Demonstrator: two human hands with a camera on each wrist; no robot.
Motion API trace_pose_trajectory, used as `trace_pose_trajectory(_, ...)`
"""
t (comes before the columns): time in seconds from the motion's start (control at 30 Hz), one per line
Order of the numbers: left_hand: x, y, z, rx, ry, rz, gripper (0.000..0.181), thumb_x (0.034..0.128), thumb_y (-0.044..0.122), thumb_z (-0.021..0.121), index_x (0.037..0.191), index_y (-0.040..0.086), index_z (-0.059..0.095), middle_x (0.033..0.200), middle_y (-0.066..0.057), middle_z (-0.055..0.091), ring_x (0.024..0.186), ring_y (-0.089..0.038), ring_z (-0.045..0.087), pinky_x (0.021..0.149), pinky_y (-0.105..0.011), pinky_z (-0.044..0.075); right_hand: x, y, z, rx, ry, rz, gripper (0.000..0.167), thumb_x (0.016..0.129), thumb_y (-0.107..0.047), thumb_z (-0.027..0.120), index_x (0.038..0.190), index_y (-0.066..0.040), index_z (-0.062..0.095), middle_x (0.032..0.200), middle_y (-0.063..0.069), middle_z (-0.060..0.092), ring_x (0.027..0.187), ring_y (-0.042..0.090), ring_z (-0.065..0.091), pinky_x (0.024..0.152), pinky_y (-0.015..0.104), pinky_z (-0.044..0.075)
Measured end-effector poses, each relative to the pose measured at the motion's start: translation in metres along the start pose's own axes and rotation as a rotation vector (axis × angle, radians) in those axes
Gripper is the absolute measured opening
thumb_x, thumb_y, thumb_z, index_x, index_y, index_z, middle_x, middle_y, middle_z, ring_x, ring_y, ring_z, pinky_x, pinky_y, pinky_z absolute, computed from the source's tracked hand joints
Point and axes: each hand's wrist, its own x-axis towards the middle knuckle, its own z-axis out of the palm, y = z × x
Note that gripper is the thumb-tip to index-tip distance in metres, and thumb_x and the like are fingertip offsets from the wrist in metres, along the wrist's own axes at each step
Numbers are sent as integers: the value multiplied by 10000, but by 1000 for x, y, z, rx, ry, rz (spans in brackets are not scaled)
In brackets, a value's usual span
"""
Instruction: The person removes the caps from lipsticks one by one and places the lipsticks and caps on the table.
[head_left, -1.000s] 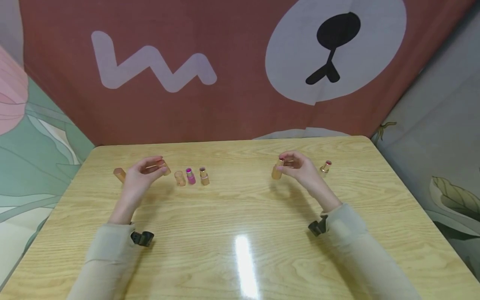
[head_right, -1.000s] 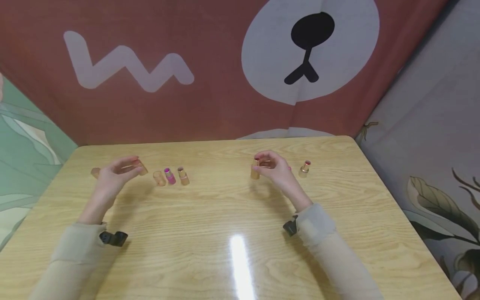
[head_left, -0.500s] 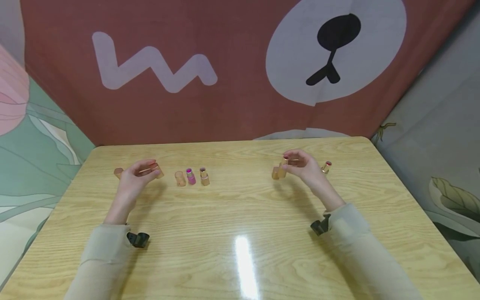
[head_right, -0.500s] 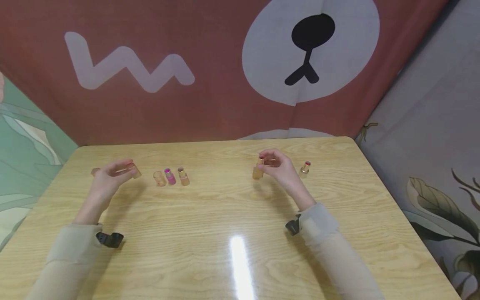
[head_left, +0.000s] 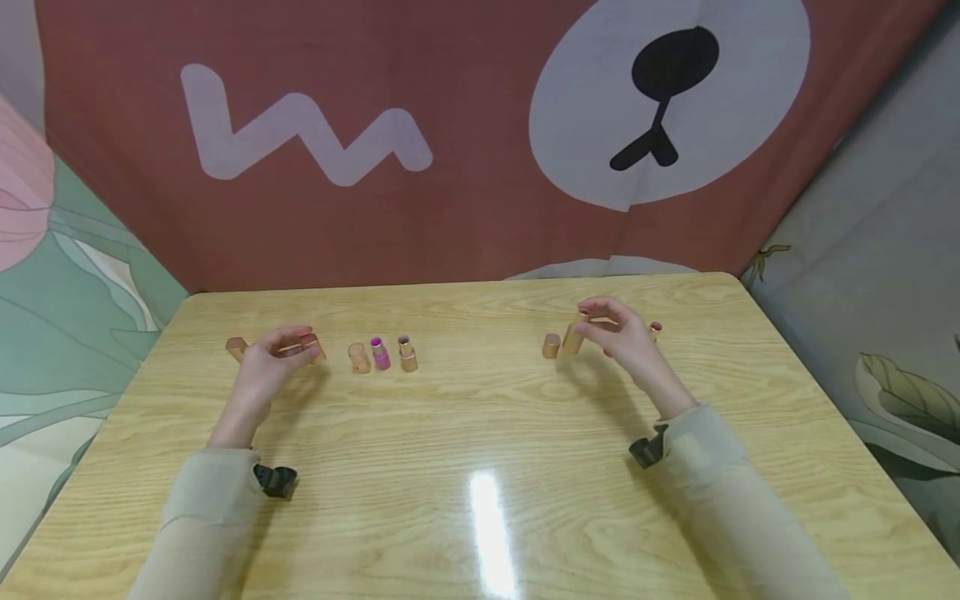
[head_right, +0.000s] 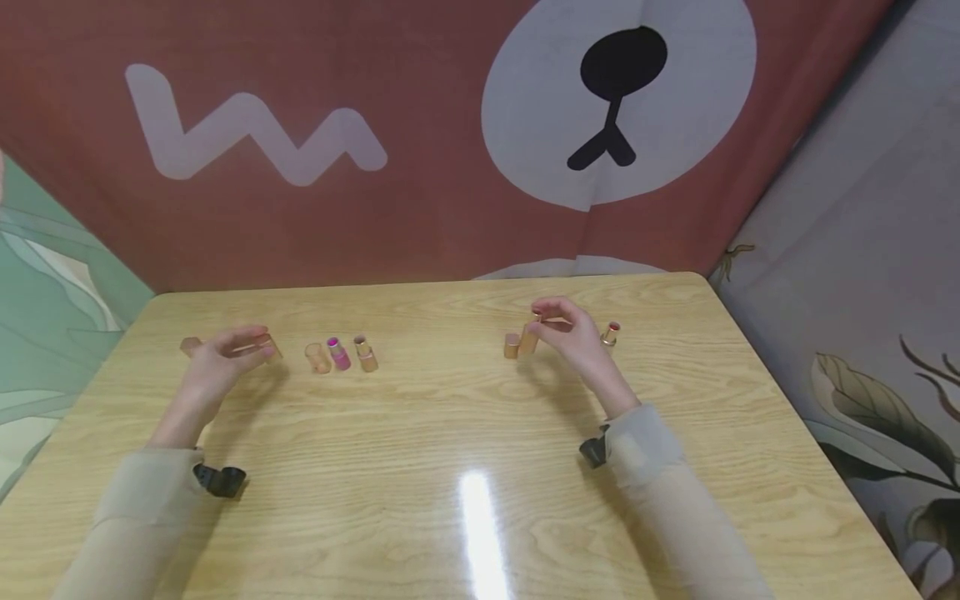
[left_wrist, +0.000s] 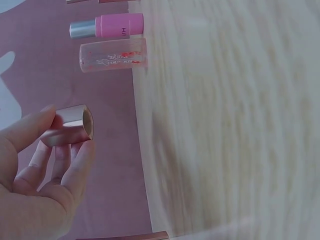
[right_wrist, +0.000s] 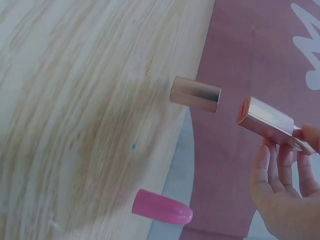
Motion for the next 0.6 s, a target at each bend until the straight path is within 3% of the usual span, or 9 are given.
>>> trace_pose_trajectory(0.13, 1, 0, 1, 30, -15, -16, 570, 931, 295, 624, 1381, -5, 445, 1018, 229, 522, 899, 157, 530, 814, -98, 491, 0, 1, -4, -6, 0, -2, 181, 927, -254, 634, 1093, -265, 562, 955, -233, 573, 877, -84, 584, 589, 250, 404)
trace_pose_trajectory(0.37, 2, 0, 4, 57, -40, -34, 575, 923, 291, 638, 1377, -10, 455, 1013, 217, 538, 877, 161, 525, 807, -91, 449, 1, 2, -6, -24, 17, 4, 350, 923, -239, 640, 1200, -47, 542, 971, -208, 549, 879, -82, 565, 610, 235, 448)
trace_pose_trajectory(0.47, 3, -1, 5, 74, -56, -39, 570, 922, 286, 640, 1377, -7, 460, 1003, 225, 549, 865, 168, 525, 814, -96, 441, 2, 4, -6, -24, 19, 11, 393, 919, -229, 645, 1218, -2, 528, 964, -207, 543, 867, -88, 561, 606, 224, 448)
trace_pose_trajectory(0.6, 3, -2, 7, 87, -98, -51, 565, 931, 284, 626, 1384, -4, 451, 1144, 57, 606, 868, 168, 526, 866, -143, 435, 3, 7, -7, -15, 20, 17, 372, 910, -208, 657, 1194, 2, 538, 966, -202, 550, 858, -92, 569, 612, 216, 456)
